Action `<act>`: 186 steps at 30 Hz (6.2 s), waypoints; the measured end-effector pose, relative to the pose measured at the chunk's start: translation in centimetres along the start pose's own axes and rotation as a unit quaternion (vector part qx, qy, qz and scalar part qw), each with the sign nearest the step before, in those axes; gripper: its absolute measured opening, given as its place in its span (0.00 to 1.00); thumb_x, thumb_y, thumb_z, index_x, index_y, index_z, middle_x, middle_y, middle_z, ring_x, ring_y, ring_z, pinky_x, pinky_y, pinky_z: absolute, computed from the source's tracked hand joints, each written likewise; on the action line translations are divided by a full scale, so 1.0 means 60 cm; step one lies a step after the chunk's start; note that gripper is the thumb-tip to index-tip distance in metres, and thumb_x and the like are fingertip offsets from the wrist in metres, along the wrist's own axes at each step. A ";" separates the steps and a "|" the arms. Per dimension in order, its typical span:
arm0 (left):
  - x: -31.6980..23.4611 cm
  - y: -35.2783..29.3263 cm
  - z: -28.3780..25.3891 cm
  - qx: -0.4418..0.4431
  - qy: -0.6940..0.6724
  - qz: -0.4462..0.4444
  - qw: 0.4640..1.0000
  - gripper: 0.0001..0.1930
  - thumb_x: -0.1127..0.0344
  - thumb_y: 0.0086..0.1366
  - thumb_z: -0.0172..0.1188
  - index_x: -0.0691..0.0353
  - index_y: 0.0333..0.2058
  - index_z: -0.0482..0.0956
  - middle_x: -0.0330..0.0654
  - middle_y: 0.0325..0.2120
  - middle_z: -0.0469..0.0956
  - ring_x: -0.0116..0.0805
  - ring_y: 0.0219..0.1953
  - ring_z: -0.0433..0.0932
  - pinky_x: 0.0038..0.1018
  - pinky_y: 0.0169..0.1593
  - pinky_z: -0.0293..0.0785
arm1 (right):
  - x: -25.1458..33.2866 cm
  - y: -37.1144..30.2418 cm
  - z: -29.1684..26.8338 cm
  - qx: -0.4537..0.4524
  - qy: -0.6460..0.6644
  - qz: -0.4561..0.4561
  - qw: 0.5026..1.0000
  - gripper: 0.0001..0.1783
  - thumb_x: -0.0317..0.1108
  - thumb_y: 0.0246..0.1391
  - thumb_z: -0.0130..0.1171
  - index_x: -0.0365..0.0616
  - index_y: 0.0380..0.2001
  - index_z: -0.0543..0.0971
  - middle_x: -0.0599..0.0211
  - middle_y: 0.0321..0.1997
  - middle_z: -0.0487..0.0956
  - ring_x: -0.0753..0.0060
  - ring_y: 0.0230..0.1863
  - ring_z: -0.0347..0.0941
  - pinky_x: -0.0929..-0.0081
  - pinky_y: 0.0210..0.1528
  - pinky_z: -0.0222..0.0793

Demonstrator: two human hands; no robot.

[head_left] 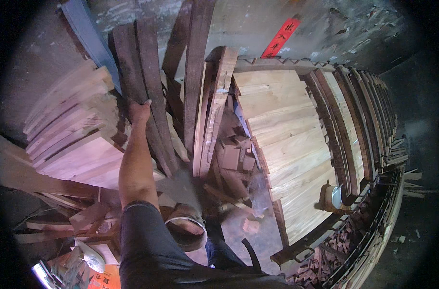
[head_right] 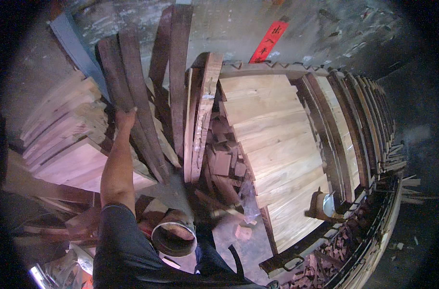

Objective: The person assembles a wooden frame by placing planks into a metal jig, securing them with clamps, and inserting smaller wooden blocks to maintain spacing. The person repeatedly adjusts the clamps and positions the wood pieces to form a stable structure.

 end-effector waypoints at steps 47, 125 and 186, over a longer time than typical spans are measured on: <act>0.090 -1.320 0.099 0.303 -0.219 -0.339 0.863 0.27 0.48 0.57 0.59 0.59 0.51 0.74 0.49 0.46 0.76 0.51 0.46 0.76 0.48 0.52 0.73 | -0.060 -0.272 -0.224 -0.167 0.375 -0.479 0.776 0.21 0.42 0.47 0.67 0.38 0.39 0.78 0.51 0.47 0.81 0.46 0.49 0.78 0.58 0.51 0.73; -0.473 -2.214 0.945 0.504 -0.251 -0.098 0.821 0.17 0.75 0.66 0.57 0.71 0.53 0.68 0.57 0.41 0.82 0.44 0.37 0.85 0.33 0.39 0.82 | -1.031 0.620 -0.346 -0.267 0.238 -0.087 0.930 0.24 0.20 0.35 0.55 0.38 0.43 0.74 0.43 0.37 0.75 0.32 0.46 0.70 0.46 0.48 0.67; -0.814 -1.689 1.232 0.080 -0.009 0.193 0.978 0.55 0.63 0.47 0.70 0.77 0.69 0.48 0.67 0.67 0.55 0.62 0.70 0.55 0.42 0.73 0.52 | -0.657 0.990 -0.604 0.248 0.491 -0.149 0.822 0.24 0.57 0.62 0.61 0.45 0.30 0.82 0.62 0.26 0.81 0.67 0.28 0.75 0.68 0.32 0.67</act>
Point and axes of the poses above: each hand's wrist, its own y-axis towards the middle knuckle, its own z-axis out of the palm, x = y × z, the point moved 8 cm from there along y, towards the middle knuckle
